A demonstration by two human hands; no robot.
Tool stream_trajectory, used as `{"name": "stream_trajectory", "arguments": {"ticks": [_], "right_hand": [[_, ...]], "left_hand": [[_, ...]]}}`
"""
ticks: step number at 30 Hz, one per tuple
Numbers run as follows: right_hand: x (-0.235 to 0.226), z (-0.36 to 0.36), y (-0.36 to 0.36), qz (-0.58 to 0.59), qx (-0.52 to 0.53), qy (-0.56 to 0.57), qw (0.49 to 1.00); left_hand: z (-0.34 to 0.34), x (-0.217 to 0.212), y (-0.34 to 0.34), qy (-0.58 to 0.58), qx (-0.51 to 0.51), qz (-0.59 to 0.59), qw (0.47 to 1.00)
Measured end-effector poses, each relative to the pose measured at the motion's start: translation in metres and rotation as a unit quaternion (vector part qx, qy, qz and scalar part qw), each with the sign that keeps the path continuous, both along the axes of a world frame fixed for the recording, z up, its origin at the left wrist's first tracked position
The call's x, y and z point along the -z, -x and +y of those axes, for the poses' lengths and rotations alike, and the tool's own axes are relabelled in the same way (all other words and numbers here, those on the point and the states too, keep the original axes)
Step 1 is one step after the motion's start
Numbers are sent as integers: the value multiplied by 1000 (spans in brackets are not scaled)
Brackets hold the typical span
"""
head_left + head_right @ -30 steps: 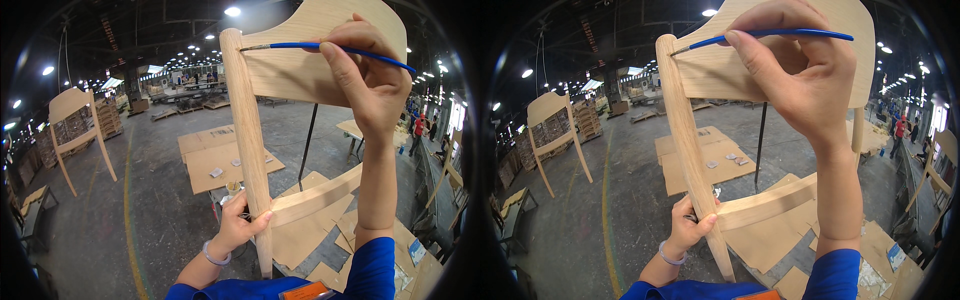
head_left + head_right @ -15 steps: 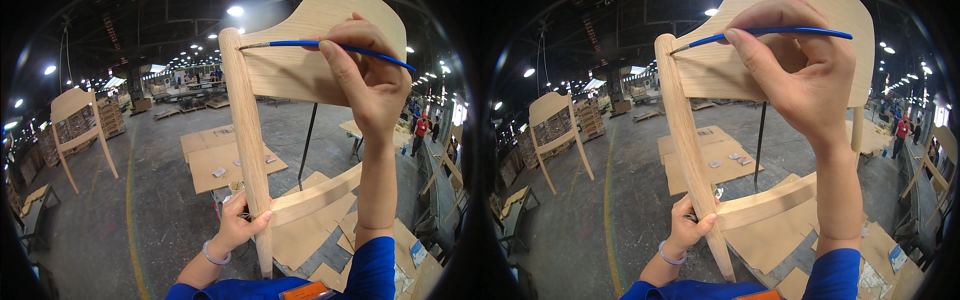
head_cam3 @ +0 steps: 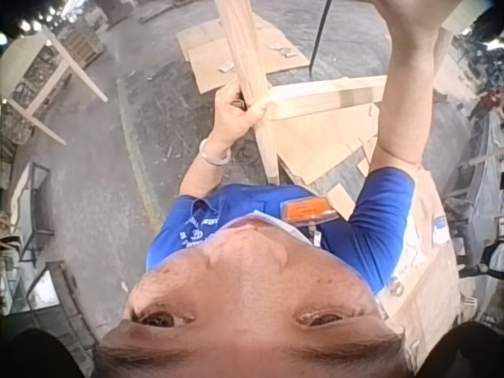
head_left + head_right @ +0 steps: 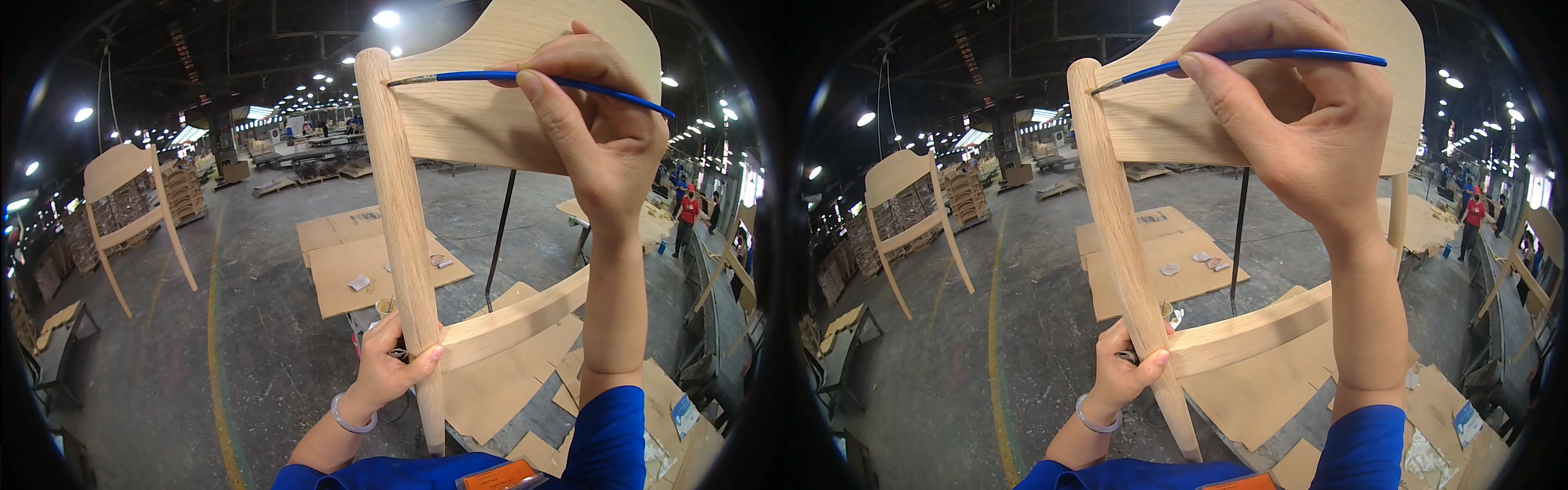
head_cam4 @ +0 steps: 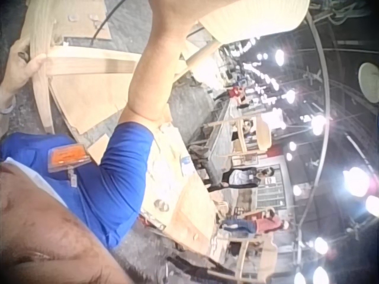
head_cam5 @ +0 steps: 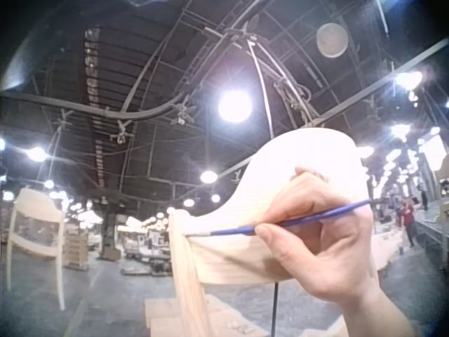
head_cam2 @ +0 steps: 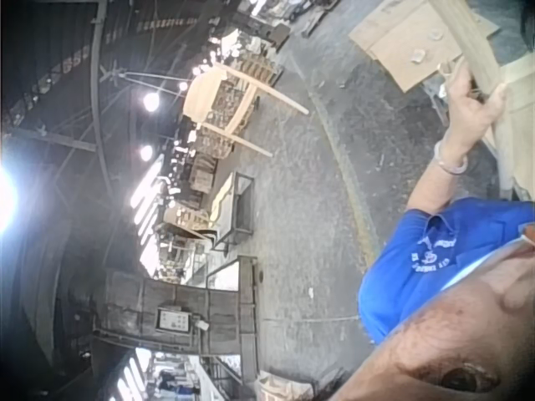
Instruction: The person applies a finish to a wooden chair using a small brush, focusing on the joints and edges. They repeatedly dip the brush into a container and carefully coat the chair's frame and backrest. The person also uses a small pad to wipe or smooth the surface after applying the finish.
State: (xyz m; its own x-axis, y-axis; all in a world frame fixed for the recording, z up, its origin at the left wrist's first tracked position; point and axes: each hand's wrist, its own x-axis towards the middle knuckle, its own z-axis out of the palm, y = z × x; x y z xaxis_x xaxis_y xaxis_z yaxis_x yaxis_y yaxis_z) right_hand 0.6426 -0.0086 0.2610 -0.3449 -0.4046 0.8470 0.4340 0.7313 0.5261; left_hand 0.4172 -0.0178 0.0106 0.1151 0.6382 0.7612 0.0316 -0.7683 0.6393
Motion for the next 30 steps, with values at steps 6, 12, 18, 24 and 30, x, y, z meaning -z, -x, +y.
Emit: {"name": "stream_trajectory", "arguments": {"ticks": [6, 12, 18, 24, 30], "right_hand": [[-1, 4, 1, -12, 10, -6, 1000], [0, 9, 3, -4, -4, -1, 1000], [0, 14, 5, -2, 3, -1, 1000], [1, 19, 8, 10, -9, 8, 1000], [2, 21, 8, 9, -8, 20, 1000]], "left_hand": [[4, 0, 2, 1, -2, 3, 1000], [8, 1, 2, 2, -3, 0, 1000], [11, 0, 3, 6, -5, -4, 1000], [14, 0, 5, 5, -7, -3, 1000], [16, 1, 5, -3, -9, -4, 1000]]}}
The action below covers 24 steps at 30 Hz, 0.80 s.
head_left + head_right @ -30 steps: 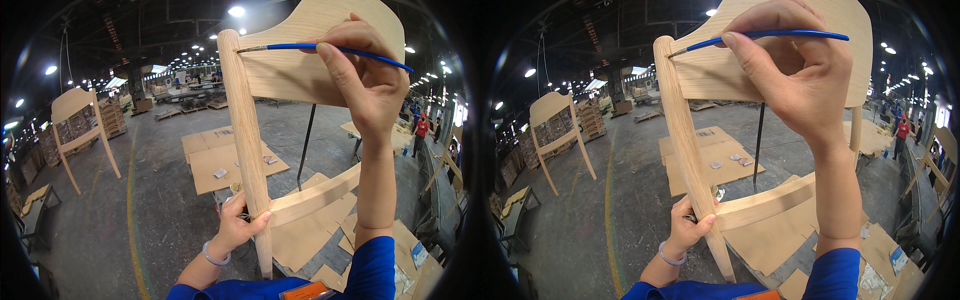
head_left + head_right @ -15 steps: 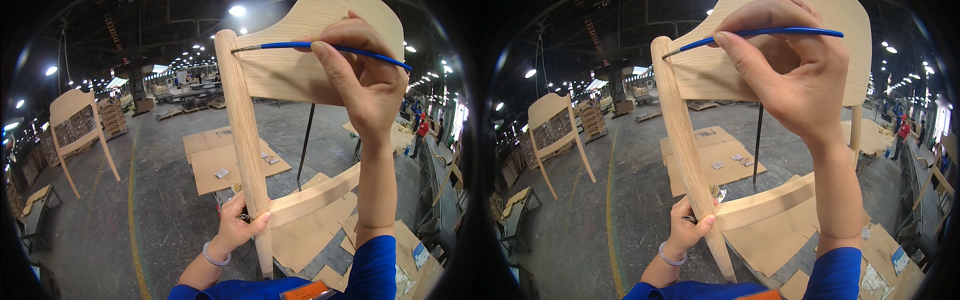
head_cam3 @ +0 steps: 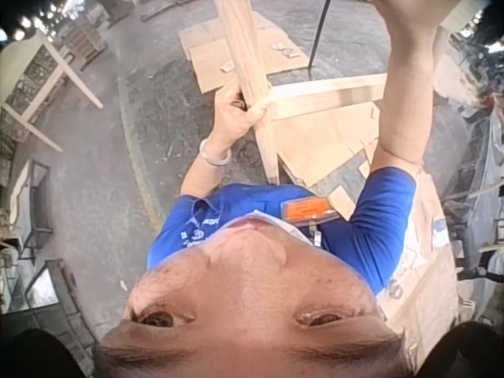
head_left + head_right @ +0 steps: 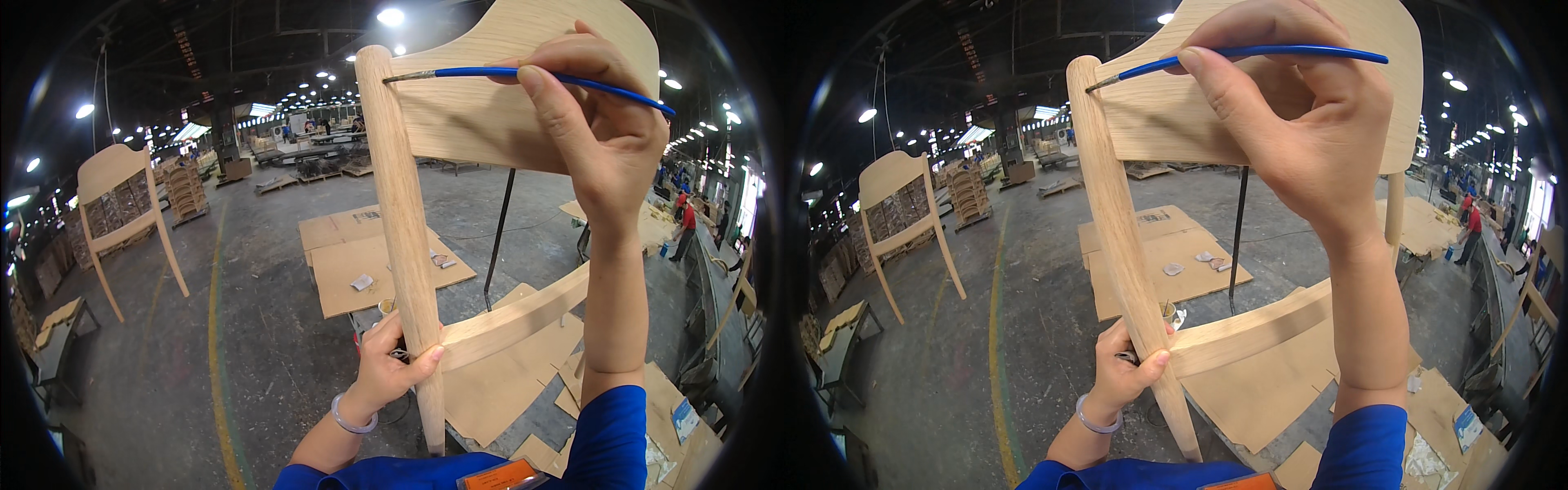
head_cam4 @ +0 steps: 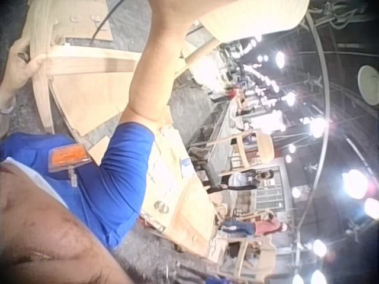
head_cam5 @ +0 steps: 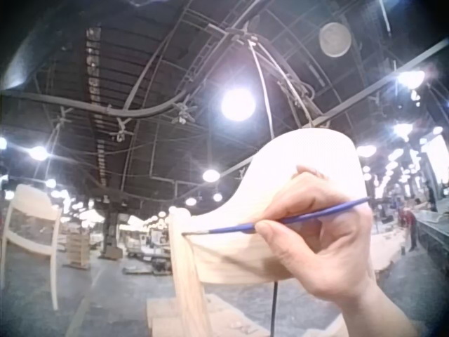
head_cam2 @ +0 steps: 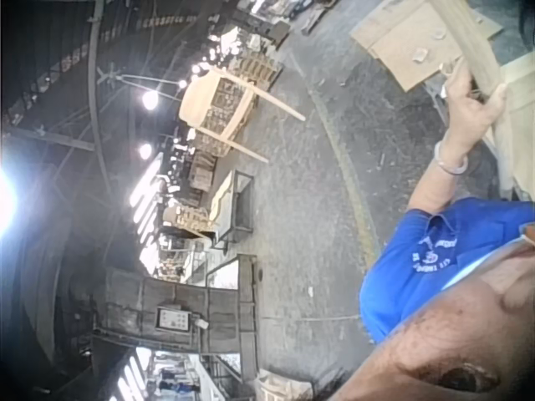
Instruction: The person applies a finish to a wooden chair using a small brush, focusing on the joints and edges. They repeatedly dip the brush into a container and carefully coat the chair's frame and backrest. The person also uses a small pad to wipe or smooth the surface after applying the finish.
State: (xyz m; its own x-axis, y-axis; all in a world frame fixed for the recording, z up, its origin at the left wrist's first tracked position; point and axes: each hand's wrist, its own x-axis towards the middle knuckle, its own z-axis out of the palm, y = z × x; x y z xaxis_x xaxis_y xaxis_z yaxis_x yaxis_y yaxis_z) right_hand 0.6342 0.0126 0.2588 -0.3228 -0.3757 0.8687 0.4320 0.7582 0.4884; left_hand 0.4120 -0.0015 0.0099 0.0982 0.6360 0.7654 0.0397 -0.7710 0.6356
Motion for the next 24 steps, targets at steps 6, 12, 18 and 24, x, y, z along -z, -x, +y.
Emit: {"name": "stream_trajectory", "arguments": {"ticks": [6, 12, 18, 24], "right_hand": [[2, 1, 2, 7, -6, 7, 1000], [2, 2, 2, 5, -10, -6, 1000], [1, 2, 3, 8, -18, -7, 1000], [3, 1, 6, 14, -24, 13, 1000]], "left_hand": [[0, 0, 2, -4, -5, 6, 1000], [-1, -1, 3, -1, -2, 0, 1000], [-2, 0, 5, 1, -1, -2, 1000], [-5, 0, 11, -13, -6, 10, 1000]]}}
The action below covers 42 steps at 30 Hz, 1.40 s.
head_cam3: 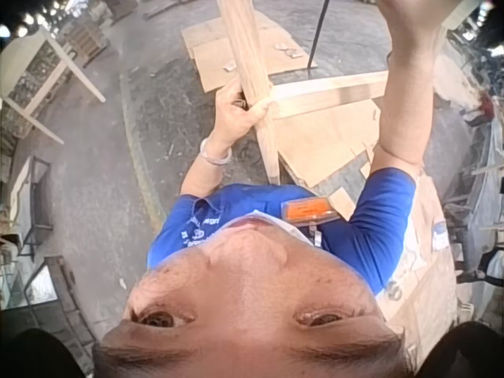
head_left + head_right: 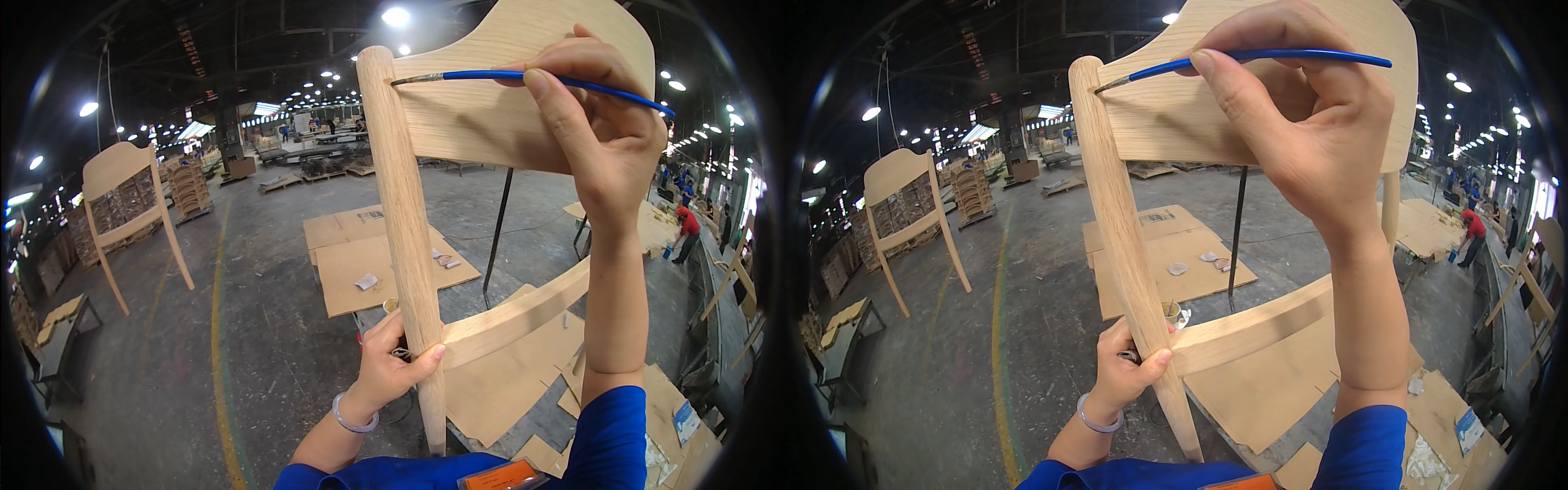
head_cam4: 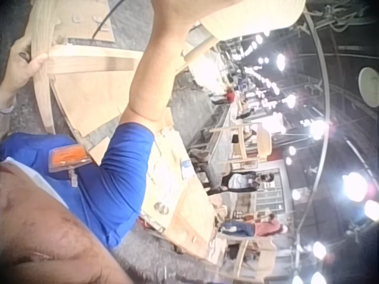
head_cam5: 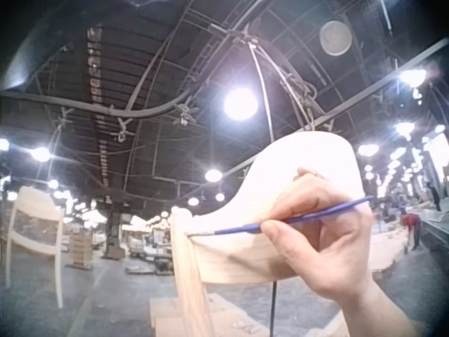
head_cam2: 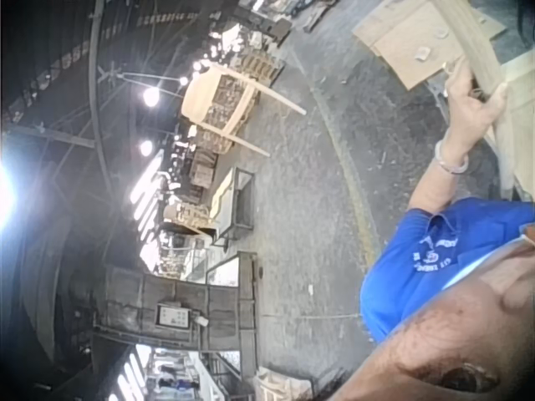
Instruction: The person applies a finish to a wooden chair using a small brush, focusing on the joints and edges. They repeatedly dip the brush into a container and carefully coat the chair's frame and backrest. The person also uses a small pad to wipe or smooth the surface after applying the finish.
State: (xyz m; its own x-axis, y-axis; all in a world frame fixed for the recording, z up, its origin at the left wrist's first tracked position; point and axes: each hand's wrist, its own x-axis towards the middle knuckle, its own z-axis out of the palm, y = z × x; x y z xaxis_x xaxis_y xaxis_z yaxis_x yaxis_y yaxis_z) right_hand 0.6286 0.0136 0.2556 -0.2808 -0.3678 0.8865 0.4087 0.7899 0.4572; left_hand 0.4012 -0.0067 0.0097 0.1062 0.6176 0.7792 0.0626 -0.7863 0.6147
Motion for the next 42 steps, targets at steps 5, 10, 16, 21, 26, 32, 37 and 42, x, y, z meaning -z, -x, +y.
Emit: {"name": "stream_trajectory", "arguments": {"ticks": [5, 10, 16, 21, 26, 32, 37, 42], "right_hand": [[-1, 2, 1, -4, -6, 1, 1000], [0, 4, 3, 1, -22, 2, 1000], [0, 7, 5, 2, -28, -3, 1000], [2, 10, 9, 5, -19, -8, 1000], [4, 13, 10, 10, -21, 1, 1000], [5, 16, 9, 7, -24, -11, 1000], [4, 17, 9, 11, -31, -15, 999], [5, 15, 12, 12, -31, -3, 999]], "left_hand": [[-2, -1, 3, -3, 1, 5, 1000], [-3, -1, 4, -5, -8, 8, 1000], [-4, -2, 6, 1, -16, 16, 1000], [-3, -2, 8, -4, -26, 24, 999], [-1, -2, 9, -7, -32, 22, 999], [-1, 0, 11, -9, -38, 27, 999], [-1, 0, 11, -16, -42, 28, 999], [-2, 0, 12, -15, -44, 27, 999]]}}
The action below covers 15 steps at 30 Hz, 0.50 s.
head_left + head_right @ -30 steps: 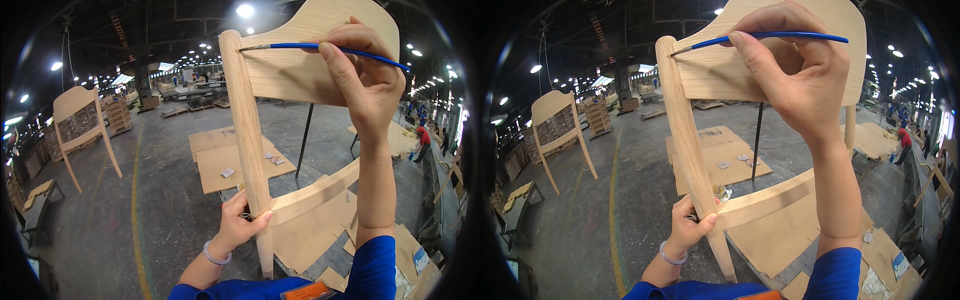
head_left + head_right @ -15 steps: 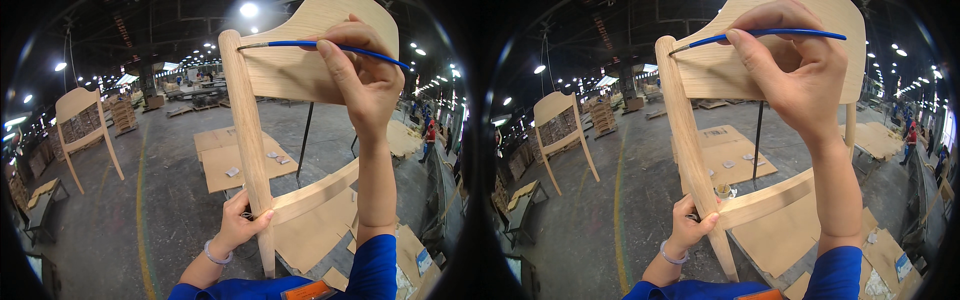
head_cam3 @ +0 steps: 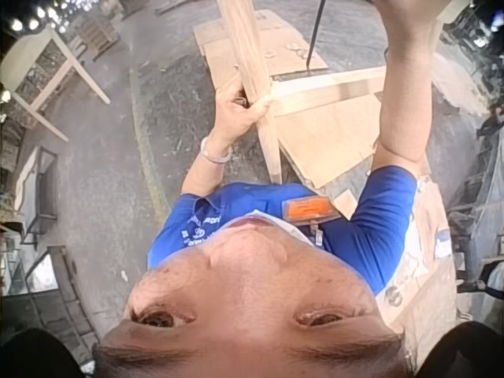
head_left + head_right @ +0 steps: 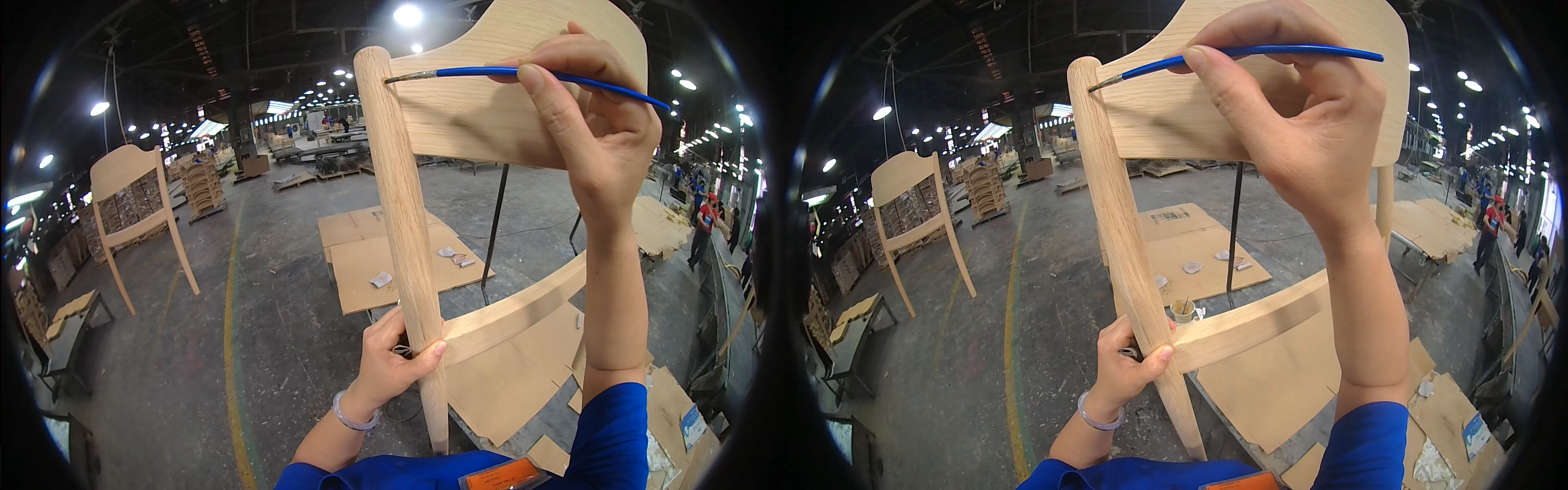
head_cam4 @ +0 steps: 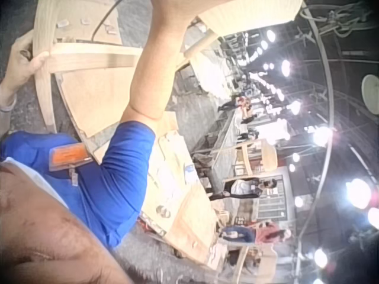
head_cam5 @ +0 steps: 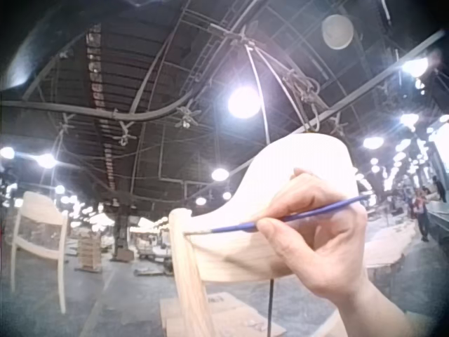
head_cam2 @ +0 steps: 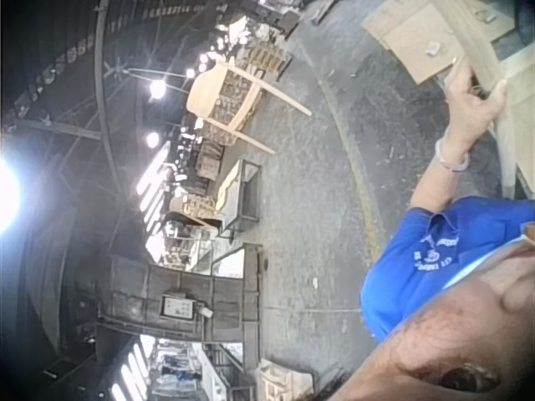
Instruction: The person applies a finish to a wooden chair using a small brush, focusing on the joints and edges. They repeatedly dip the brush into a container and carefully coat the chair's frame and backrest. The person also uses a small pad to wipe or smooth the surface after applying the finish.
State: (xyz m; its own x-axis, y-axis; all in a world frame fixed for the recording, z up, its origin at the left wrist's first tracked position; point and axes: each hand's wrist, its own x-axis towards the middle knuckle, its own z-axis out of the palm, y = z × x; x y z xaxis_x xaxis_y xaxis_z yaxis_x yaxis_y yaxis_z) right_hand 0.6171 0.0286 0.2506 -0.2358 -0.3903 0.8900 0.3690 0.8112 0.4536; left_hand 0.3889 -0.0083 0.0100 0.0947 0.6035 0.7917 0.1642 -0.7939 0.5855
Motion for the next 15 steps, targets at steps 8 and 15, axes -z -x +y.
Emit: {"name": "stream_trajectory", "arguments": {"ticks": [8, 15], "right_hand": [[-2, -1, 3, -2, -2, -6, 1000], [-1, -3, 3, 0, -9, 1, 1000]], "left_hand": [[-3, 0, 2, 5, -5, 0, 1000], [-4, 0, 3, 3, -2, -1, 1000]]}}
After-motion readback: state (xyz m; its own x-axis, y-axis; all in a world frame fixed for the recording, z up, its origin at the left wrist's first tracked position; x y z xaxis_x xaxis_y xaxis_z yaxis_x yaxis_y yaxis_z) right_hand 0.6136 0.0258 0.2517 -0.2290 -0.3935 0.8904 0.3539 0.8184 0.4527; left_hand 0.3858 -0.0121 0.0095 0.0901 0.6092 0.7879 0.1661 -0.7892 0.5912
